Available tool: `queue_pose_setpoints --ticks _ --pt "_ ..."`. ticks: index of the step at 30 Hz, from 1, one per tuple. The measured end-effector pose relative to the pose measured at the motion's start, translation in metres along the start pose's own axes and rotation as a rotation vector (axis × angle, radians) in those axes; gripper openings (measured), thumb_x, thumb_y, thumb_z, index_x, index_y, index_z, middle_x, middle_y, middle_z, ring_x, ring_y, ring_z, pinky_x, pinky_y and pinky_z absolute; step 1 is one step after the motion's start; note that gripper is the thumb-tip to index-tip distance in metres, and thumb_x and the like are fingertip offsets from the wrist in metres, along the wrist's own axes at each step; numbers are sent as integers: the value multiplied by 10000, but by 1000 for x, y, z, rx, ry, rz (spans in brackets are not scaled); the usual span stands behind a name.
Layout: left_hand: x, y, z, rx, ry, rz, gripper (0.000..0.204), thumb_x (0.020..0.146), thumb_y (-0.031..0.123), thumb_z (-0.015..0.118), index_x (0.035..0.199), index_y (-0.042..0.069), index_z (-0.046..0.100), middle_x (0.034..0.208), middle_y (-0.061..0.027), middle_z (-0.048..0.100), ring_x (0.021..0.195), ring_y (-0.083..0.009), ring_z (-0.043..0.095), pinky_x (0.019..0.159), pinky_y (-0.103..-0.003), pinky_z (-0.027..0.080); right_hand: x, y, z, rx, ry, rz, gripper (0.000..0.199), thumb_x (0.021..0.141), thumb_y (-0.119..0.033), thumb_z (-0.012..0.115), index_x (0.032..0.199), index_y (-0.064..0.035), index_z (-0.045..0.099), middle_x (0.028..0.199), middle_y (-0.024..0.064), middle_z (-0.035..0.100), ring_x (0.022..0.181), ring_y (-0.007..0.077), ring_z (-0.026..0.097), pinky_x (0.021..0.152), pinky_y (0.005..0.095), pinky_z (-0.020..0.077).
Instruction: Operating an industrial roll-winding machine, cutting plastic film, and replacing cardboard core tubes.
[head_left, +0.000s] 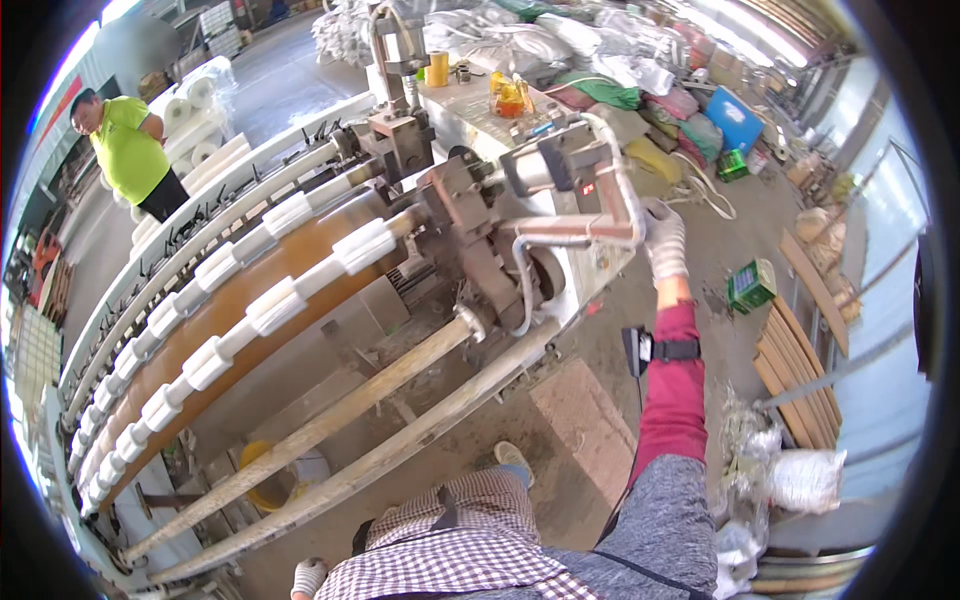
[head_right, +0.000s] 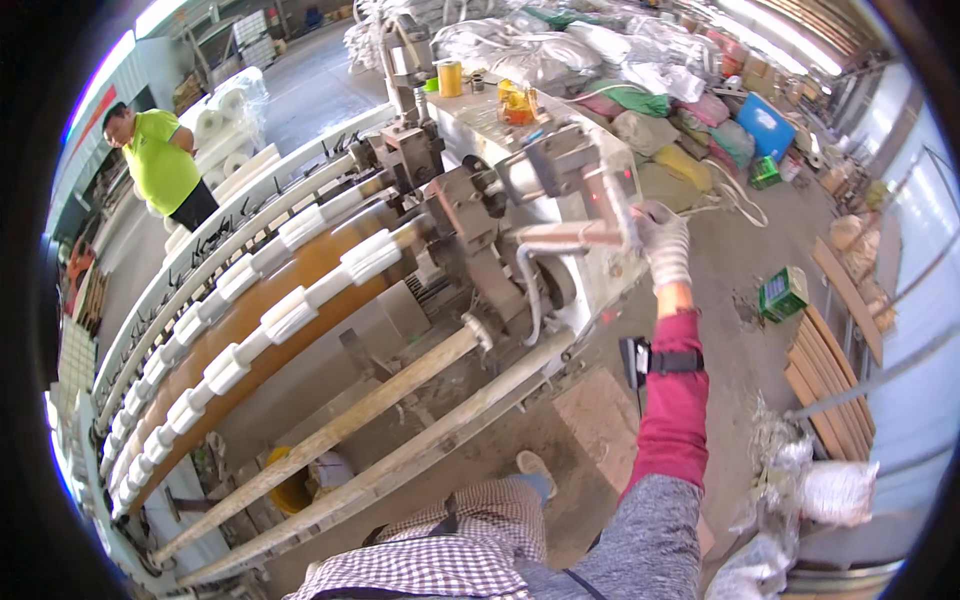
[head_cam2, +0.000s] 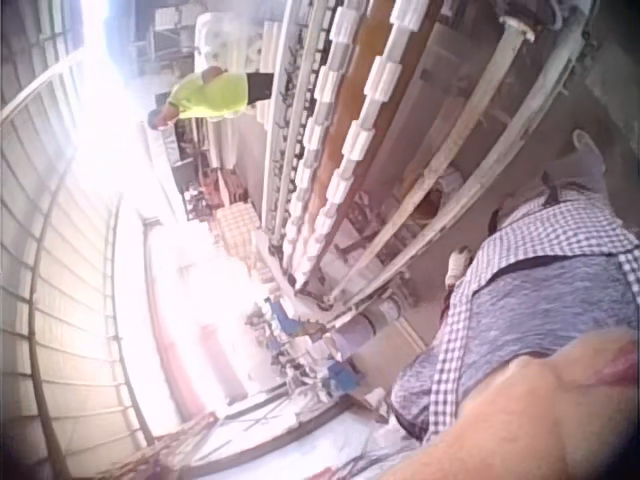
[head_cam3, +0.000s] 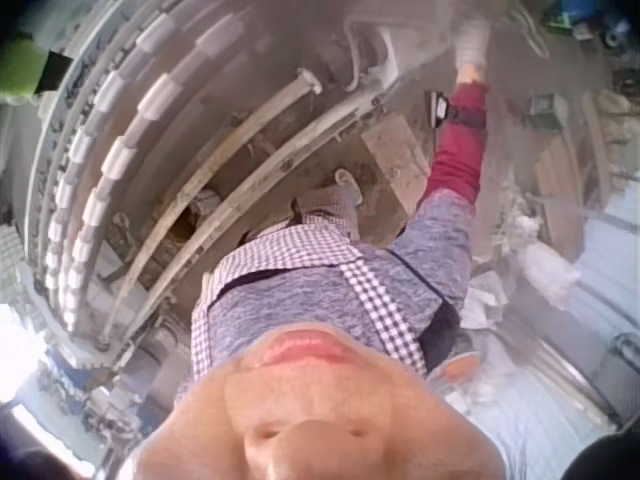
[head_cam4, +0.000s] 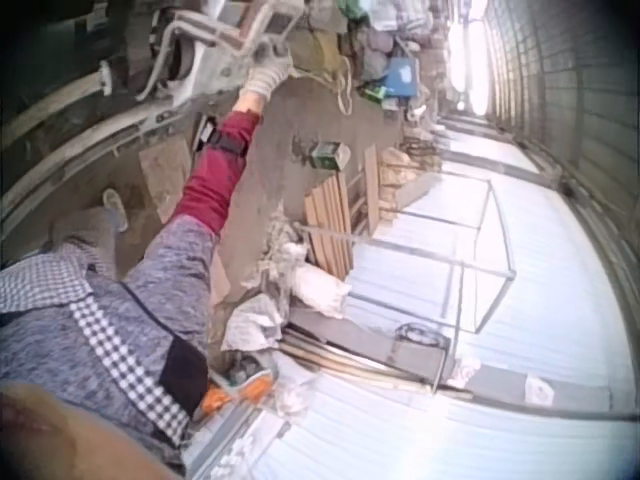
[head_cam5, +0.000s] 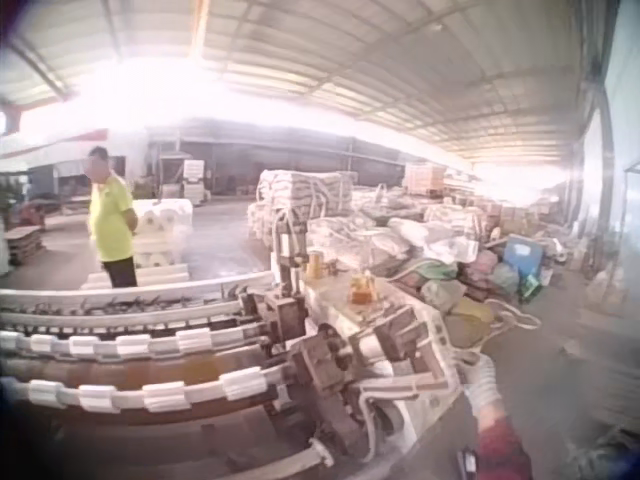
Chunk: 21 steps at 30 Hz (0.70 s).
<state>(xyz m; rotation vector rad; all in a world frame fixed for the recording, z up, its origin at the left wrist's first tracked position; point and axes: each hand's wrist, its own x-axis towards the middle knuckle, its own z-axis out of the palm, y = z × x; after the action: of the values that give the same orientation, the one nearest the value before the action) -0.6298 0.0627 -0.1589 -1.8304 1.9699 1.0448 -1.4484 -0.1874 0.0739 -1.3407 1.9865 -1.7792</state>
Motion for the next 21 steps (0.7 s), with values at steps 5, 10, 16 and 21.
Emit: queue_pose_setpoints --ticks 5,10,16,21 --pt "-12 32 94 9 -105 -114 285 799 228 575 1033 80 643 1043 -160 628 980 -271 590 816 -355 487 139 55 62 -287 -267 -113 229 767 -244 634 871 -42 658 792 171 639 717 288 591 693 336 458" --pt "-41 132 133 481 -67 208 215 795 231 574 980 158 657 1004 -42 646 977 -211 595 801 -336 498 247 166 128 -479 -364 -69 392 765 -349 654 930 6 634 863 229 637 811 338 606 727 437 464" --pt "-81 266 95 -445 30 -427 349 867 326 512 988 26 644 851 -163 668 737 -264 665 677 -359 533 142 114 189 76 -814 -40 344 807 -315 628 968 -12 612 893 191 628 790 280 602 717 399 488" --pt "-93 316 79 -694 -7 -717 291 844 255 560 990 19 648 871 -127 667 776 -224 638 697 -340 510 148 165 161 345 -768 154 305 820 -304 617 956 -31 619 881 152 625 777 246 594 718 377 494"
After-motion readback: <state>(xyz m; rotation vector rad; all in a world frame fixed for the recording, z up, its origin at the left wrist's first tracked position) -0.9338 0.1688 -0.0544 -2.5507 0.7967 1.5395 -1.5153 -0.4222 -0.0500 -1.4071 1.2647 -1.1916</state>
